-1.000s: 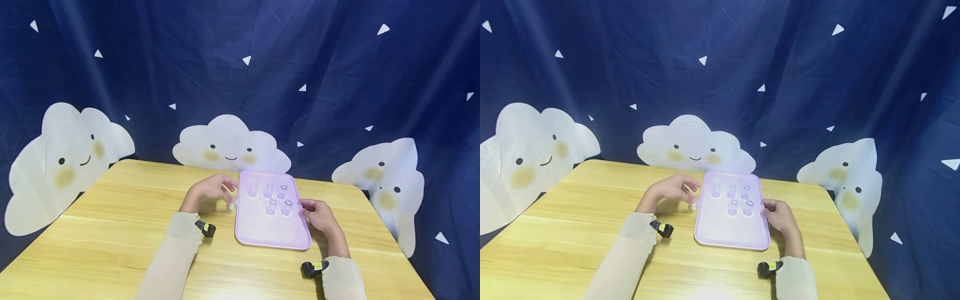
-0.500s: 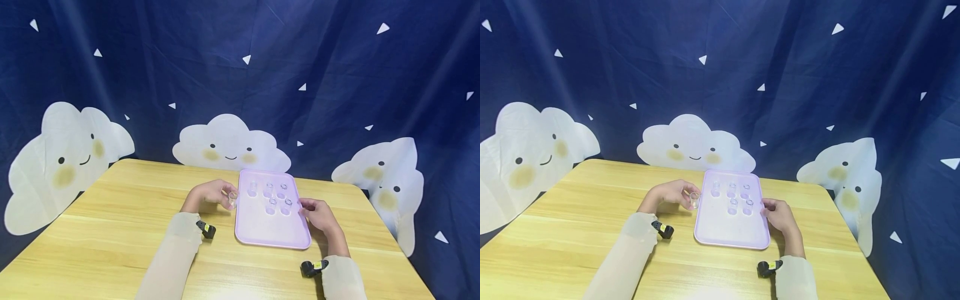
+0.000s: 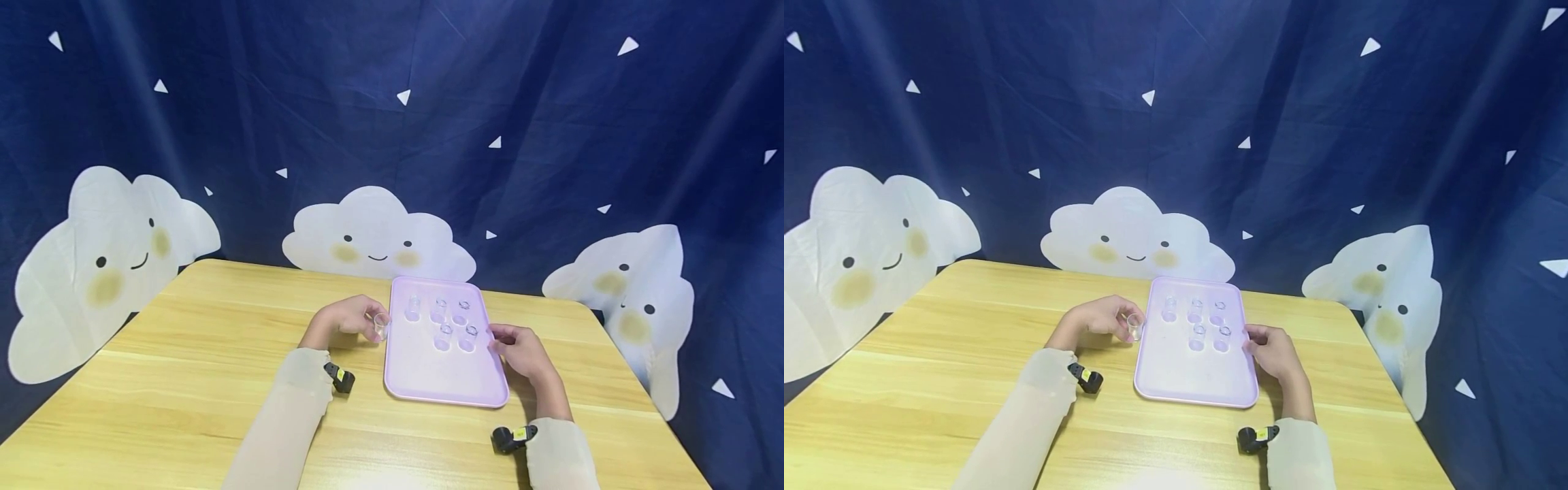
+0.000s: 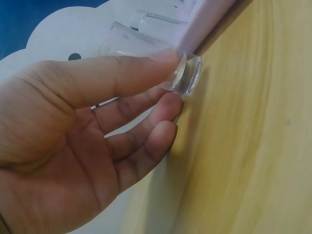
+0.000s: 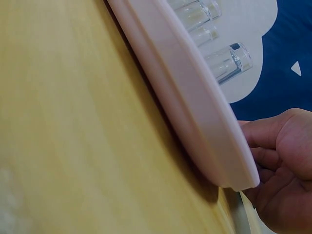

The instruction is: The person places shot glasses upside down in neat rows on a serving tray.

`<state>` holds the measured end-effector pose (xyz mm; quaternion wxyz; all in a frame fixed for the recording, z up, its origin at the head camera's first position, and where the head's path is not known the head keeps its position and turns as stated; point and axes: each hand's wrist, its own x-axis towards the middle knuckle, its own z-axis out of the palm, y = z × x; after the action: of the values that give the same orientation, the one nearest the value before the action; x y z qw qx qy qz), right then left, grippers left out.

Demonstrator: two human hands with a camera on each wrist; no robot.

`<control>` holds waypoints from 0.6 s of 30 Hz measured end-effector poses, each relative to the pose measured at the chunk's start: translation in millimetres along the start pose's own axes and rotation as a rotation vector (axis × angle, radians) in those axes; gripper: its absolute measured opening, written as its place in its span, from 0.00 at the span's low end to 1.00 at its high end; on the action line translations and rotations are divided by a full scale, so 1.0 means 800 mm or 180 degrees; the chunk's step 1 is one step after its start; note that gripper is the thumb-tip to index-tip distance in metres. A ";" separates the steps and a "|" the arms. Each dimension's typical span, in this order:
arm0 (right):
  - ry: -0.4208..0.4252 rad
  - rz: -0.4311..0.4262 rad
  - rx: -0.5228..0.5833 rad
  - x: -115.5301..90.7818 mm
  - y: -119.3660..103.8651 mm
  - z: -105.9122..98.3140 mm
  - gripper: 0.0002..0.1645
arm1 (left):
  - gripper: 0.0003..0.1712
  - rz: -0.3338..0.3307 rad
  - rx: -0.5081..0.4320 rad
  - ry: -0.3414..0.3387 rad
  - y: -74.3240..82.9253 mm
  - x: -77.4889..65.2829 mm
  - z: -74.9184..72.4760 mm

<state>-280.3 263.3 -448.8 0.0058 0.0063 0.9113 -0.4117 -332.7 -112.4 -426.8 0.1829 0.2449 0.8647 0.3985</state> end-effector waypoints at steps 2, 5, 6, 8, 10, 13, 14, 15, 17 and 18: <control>-0.0004 0.0001 0.0011 0.000 0.000 0.000 0.22 | 0.19 -0.0020 0.0000 0.0005 0.000 0.001 0.000; -0.0010 0.0019 0.0032 0.001 0.000 0.000 0.23 | 0.17 -0.0055 0.0003 0.0013 -0.001 0.001 0.001; -0.0013 0.0016 0.0034 0.001 0.000 0.000 0.23 | 0.17 -0.0066 0.0008 0.0017 -0.001 0.001 0.001; -0.0019 0.0007 0.0038 0.002 0.000 0.000 0.23 | 0.16 -0.0087 0.0015 0.0025 0.000 0.001 0.001; -0.0013 -0.0001 0.0040 0.002 0.000 0.000 0.23 | 0.16 -0.0106 0.0021 0.0038 0.000 0.000 0.001; 0.0000 -0.0049 0.0017 0.002 0.001 0.000 0.23 | 0.17 -0.0121 0.0044 0.0071 0.000 0.001 0.001; 0.0008 -0.0057 0.0015 0.002 0.001 0.000 0.23 | 0.18 -0.0122 0.0054 0.0083 -0.001 0.001 0.001; 0.0013 -0.0064 0.0012 0.002 0.002 0.000 0.23 | 0.18 -0.0120 0.0067 0.0096 -0.002 0.001 0.001; 0.0014 -0.0072 0.0005 0.002 0.002 0.000 0.23 | 0.19 -0.0125 0.0089 0.0123 -0.003 0.002 0.001; 0.0012 -0.0069 0.0005 0.002 0.002 0.000 0.22 | 0.19 -0.0131 0.0096 0.0140 -0.003 0.003 0.001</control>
<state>-281.8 264.7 -450.2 -0.0004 -0.0028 0.9109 -0.4125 -334.6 -112.1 -429.4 0.1683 0.2210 0.8793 0.3869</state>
